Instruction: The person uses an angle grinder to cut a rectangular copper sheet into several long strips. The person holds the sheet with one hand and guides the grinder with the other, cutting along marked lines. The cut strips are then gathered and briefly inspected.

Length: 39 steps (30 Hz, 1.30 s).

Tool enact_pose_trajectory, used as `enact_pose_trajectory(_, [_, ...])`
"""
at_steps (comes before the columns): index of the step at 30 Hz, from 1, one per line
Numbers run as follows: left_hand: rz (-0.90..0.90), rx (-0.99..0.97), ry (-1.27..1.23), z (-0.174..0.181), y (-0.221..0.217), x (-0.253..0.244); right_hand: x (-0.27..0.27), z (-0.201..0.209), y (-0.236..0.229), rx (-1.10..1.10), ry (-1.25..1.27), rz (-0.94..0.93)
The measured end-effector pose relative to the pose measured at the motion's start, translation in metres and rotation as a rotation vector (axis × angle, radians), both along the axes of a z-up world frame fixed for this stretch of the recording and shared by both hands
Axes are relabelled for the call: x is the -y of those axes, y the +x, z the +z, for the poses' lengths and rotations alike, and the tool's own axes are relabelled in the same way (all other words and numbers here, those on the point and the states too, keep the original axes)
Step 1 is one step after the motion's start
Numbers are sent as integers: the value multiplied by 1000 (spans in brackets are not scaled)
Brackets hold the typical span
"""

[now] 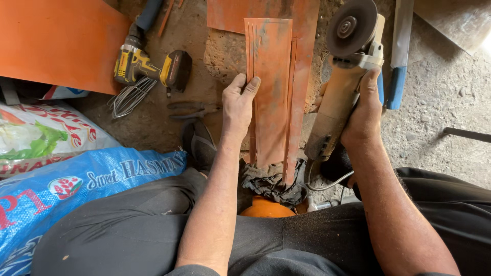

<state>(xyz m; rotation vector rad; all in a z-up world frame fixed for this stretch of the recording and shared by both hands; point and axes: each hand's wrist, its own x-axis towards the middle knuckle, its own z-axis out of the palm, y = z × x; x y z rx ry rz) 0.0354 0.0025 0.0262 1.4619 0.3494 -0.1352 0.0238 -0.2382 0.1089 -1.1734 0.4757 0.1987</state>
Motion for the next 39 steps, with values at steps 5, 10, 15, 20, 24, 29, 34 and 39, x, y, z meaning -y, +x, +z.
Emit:
enact_pose_trajectory(5, [50, 28, -69, -13, 0, 2, -6, -3, 0, -54, 86, 6])
enact_pose_trajectory(10, [54, 33, 19, -8, -1, 5, -10, -12, 1, -12, 41, 63])
enact_pose_trajectory(15, [58, 36, 102, 0, 0, 6, -13, -14, 2, -115, 140, 61])
enact_pose_trajectory(20, [62, 13, 79, 1, 1, 8, -19, -13, 4, -105, 78, 97])
enact_pose_trajectory(24, [69, 25, 91, -2, 0, 10, -22, -15, 6, -81, 32, 147])
enact_pose_trajectory(29, [71, -48, 197, -2, 0, 11, -27, -16, 8, -82, -15, 176])
enact_pose_trajectory(34, [83, -83, 215, -1, 2, 11, -30, -14, 10, -48, -9, 171])
enact_pose_trajectory(39, [93, -52, 222, -2, 2, 12, -29, -16, 12, -71, -14, 166])
